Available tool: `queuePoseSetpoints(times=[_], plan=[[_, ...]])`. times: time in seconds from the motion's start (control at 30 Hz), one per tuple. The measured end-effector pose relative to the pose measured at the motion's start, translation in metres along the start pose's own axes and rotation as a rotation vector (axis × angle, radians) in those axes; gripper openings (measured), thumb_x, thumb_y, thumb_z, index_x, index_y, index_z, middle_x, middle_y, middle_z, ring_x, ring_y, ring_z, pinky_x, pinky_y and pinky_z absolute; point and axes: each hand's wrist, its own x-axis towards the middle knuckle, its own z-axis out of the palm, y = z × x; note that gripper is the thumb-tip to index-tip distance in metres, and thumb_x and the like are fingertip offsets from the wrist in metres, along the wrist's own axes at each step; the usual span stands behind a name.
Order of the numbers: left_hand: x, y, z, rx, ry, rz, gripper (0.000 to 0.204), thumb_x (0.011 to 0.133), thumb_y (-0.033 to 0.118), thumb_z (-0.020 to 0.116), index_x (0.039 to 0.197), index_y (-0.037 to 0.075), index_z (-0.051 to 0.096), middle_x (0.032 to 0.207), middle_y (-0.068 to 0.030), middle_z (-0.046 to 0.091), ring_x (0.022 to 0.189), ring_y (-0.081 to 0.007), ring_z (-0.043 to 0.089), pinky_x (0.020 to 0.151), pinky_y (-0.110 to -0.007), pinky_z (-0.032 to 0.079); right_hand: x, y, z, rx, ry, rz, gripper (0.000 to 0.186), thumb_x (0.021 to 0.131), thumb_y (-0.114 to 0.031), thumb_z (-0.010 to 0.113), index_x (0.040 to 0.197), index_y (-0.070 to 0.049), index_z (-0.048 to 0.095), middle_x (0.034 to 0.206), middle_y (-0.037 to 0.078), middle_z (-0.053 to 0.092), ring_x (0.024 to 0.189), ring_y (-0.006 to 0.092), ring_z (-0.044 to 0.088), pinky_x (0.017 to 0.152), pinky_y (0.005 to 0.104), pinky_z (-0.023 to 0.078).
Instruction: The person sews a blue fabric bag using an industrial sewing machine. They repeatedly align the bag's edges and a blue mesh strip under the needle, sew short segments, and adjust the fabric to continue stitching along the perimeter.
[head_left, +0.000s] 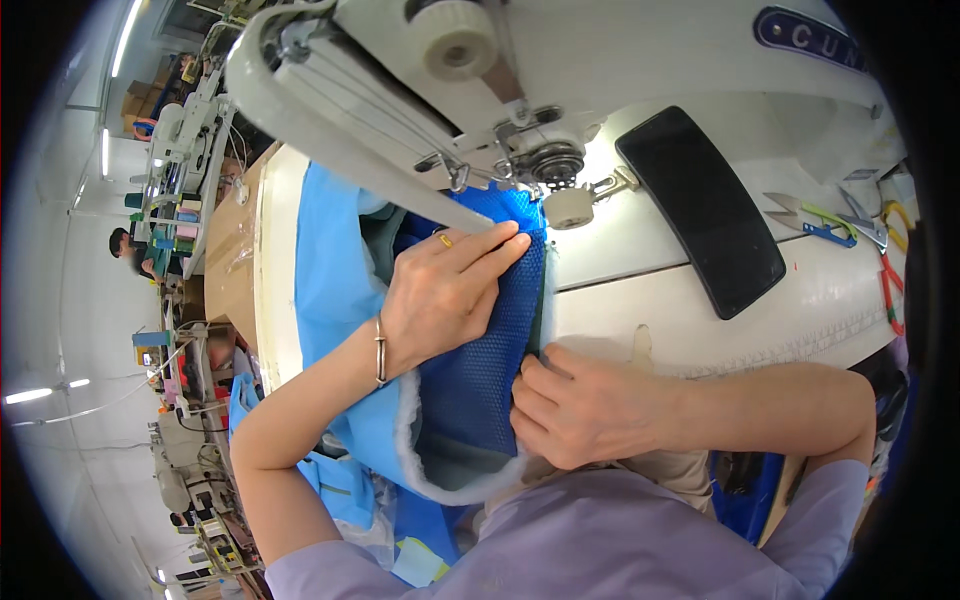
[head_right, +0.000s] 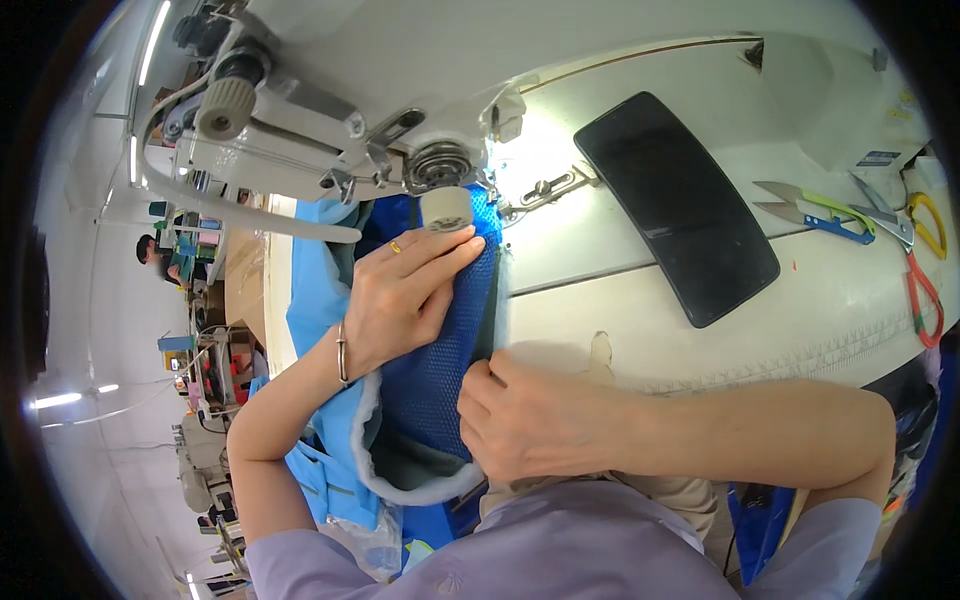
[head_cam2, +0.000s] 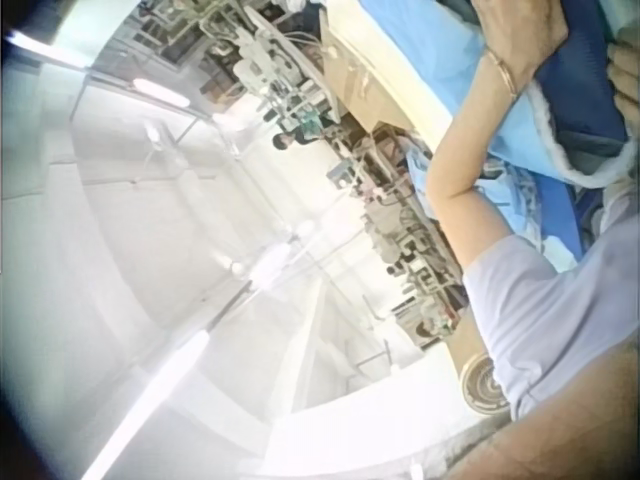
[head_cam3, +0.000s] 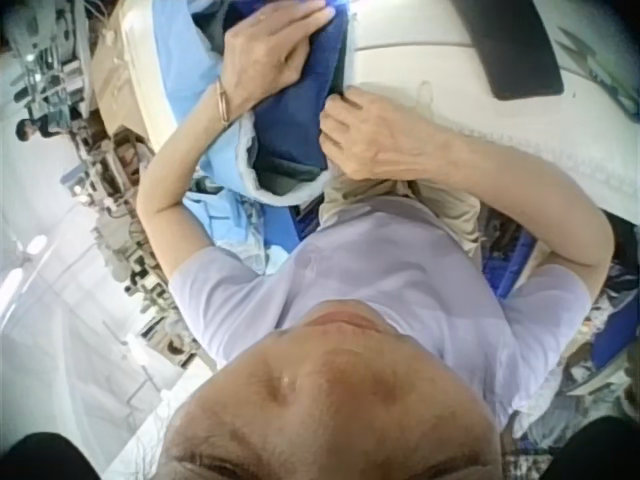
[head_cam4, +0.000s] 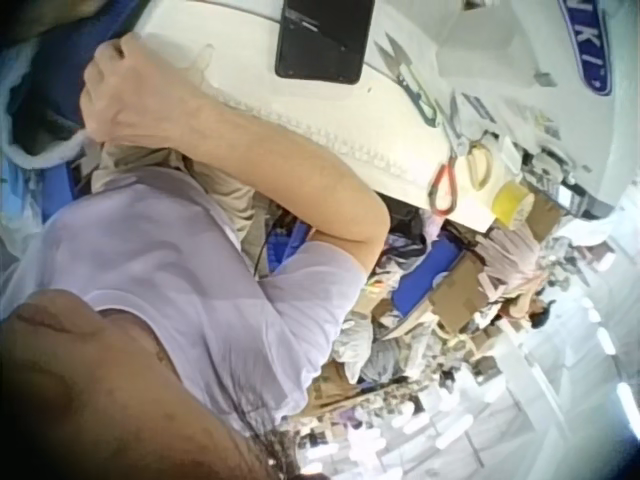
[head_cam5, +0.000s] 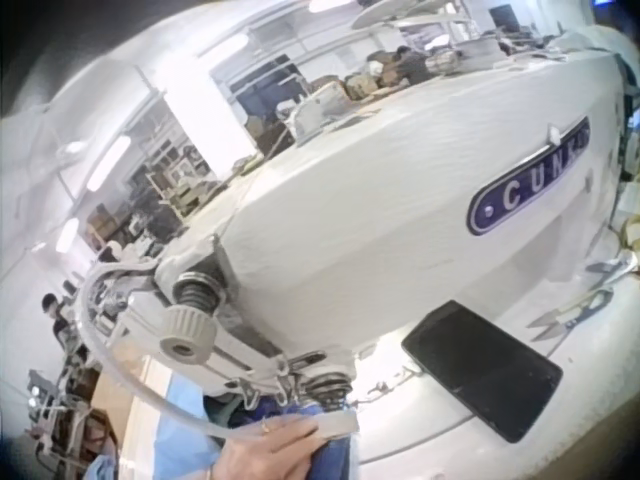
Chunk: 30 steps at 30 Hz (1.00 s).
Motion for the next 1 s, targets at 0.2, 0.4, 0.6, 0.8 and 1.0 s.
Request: queuePoseSetpoints(times=[0.2,0.4,0.6,0.8,1.0], plan=[[-0.003,-0.001,0.004,-0.058,0.032,0.004,0.048,0.073,-0.009,0.065,0.119,0.003,0.072,0.118,-0.0159,0.068,0.1,-0.0345,0.066,0.083,-0.04,0.056,0.002,0.012,0.005,-0.072,0.058,0.089,0.019,0.076,-0.02,0.065,0.079,-0.001,0.069,0.081,0.011,0.064,0.09,0.028,0.061,0.074,0.0351,0.046],[0.002,0.002,0.001,-0.082,0.06,-0.15,0.036,0.079,-0.002,0.069,0.112,0.011,0.077,0.106,-0.0135,0.068,0.088,-0.0313,0.064,0.074,-0.037,0.053,0.001,0.011,0.005,-0.042,0.018,0.127,0.02,0.075,-0.019,0.065,0.078,0.0,0.07,0.083,0.014,0.065,0.092,0.031,0.062,0.077,0.0371,0.048],[0.032,-0.002,-0.008,-0.354,-0.149,-0.596,0.021,0.083,0.008,0.079,0.104,0.005,0.079,0.088,-0.0079,0.077,0.079,-0.0145,0.069,0.073,-0.027,0.053,0.0,0.011,0.008,-0.049,0.039,0.127,0.02,0.075,-0.02,0.065,0.077,0.0,0.071,0.082,0.013,0.065,0.091,0.0306,0.061,0.073,0.0356,0.046],[0.029,-0.008,-0.005,-0.547,-0.082,-0.687,0.017,0.086,0.007,0.078,0.102,0.001,0.079,0.092,-0.0042,0.078,0.085,-0.0067,0.067,0.079,-0.024,0.053,0.0,0.008,0.009,-0.08,0.04,0.148,0.019,0.073,-0.02,0.066,0.073,-0.002,0.072,0.079,0.011,0.065,0.088,0.0284,0.06,0.067,0.0331,0.042],[0.026,-0.008,0.006,-0.567,-0.04,-0.723,0.012,0.087,0.006,0.077,0.099,0.002,0.08,0.092,-0.0036,0.078,0.086,-0.0079,0.068,0.082,-0.025,0.053,-0.002,0.008,0.008,-0.113,0.026,0.139,0.02,0.073,-0.021,0.066,0.073,-0.002,0.072,0.079,0.011,0.065,0.084,0.0275,0.06,0.067,0.033,0.043]])
